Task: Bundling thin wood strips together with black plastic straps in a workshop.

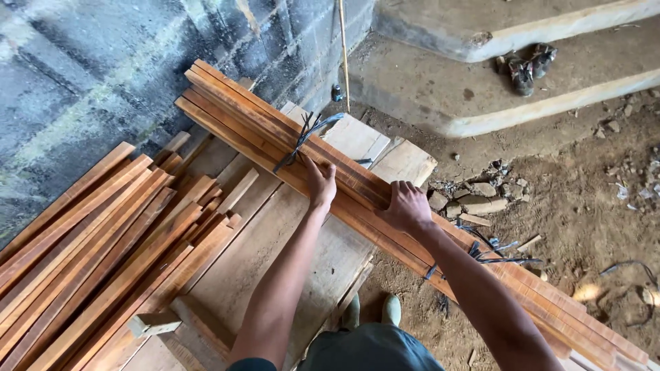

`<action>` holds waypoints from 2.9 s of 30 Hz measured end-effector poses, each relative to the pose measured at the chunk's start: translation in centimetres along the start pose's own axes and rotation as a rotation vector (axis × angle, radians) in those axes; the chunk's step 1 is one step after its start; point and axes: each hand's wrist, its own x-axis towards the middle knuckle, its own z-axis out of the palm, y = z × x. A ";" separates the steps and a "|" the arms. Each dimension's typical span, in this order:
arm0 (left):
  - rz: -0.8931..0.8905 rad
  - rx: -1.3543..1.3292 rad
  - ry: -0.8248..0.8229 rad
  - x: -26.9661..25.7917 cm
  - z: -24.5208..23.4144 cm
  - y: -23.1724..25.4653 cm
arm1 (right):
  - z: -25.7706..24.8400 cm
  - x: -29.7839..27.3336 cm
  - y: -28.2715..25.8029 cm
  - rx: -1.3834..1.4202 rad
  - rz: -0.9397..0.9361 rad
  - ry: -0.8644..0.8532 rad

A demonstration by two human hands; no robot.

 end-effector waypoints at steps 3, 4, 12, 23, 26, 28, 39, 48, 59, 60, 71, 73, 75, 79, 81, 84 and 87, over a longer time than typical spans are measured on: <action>0.031 0.059 0.013 2.5 -1.5 -1.0 | -0.1 1.9 -1.6 0.002 -0.013 -0.017; 0.049 0.088 0.011 3.3 -1.8 -1.5 | -0.3 2.3 -2.1 0.013 -0.023 0.002; -0.037 0.063 -0.111 4.0 -3.1 -1.9 | -0.7 2.3 -2.8 0.091 -0.006 -0.002; -0.150 -0.255 -0.190 2.5 -5.5 2.0 | 0.3 4.1 -1.8 0.052 -0.021 0.067; -0.171 -0.120 -0.178 4.2 -4.4 -0.5 | 2.5 5.0 -1.6 0.039 -0.050 0.144; -0.173 -0.133 -0.171 3.3 -4.6 1.2 | 2.2 5.1 -1.3 0.041 -0.042 0.142; -0.162 -0.215 -0.157 3.2 -4.6 2.2 | 0.1 4.2 -2.1 0.025 -0.006 0.092; 0.169 0.318 0.006 4.6 -4.3 1.1 | 1.1 4.3 -0.9 0.038 -0.058 0.087; 0.426 0.592 -0.343 2.2 -3.6 3.6 | 1.3 2.7 0.0 -0.026 -0.019 0.048; 0.428 0.589 -0.350 2.3 -3.3 3.4 | 2.5 3.4 0.9 -0.026 -0.011 0.046; 0.475 0.554 -0.366 2.4 -4.2 2.6 | 0.9 3.2 -0.3 0.032 -0.001 -0.103; 0.482 0.562 -0.358 2.6 -3.8 2.3 | 1.4 3.5 0.2 0.017 -0.001 -0.089; 0.492 0.572 -0.342 3.0 -3.8 1.8 | 1.8 3.7 0.2 0.002 -0.007 -0.070; 0.487 0.607 -0.346 3.6 -2.7 0.8 | 1.6 3.1 0.5 0.033 -0.004 -0.012; 0.499 0.633 -0.346 3.4 -2.9 0.9 | 0.0 1.8 -0.6 0.059 -0.008 0.018; 0.511 0.690 -0.330 2.8 -3.0 1.8 | -2.6 -0.1 -1.9 0.118 0.035 -0.017; 0.517 0.722 -0.333 3.7 -3.5 0.9 | -0.3 1.1 -1.2 0.160 0.002 0.115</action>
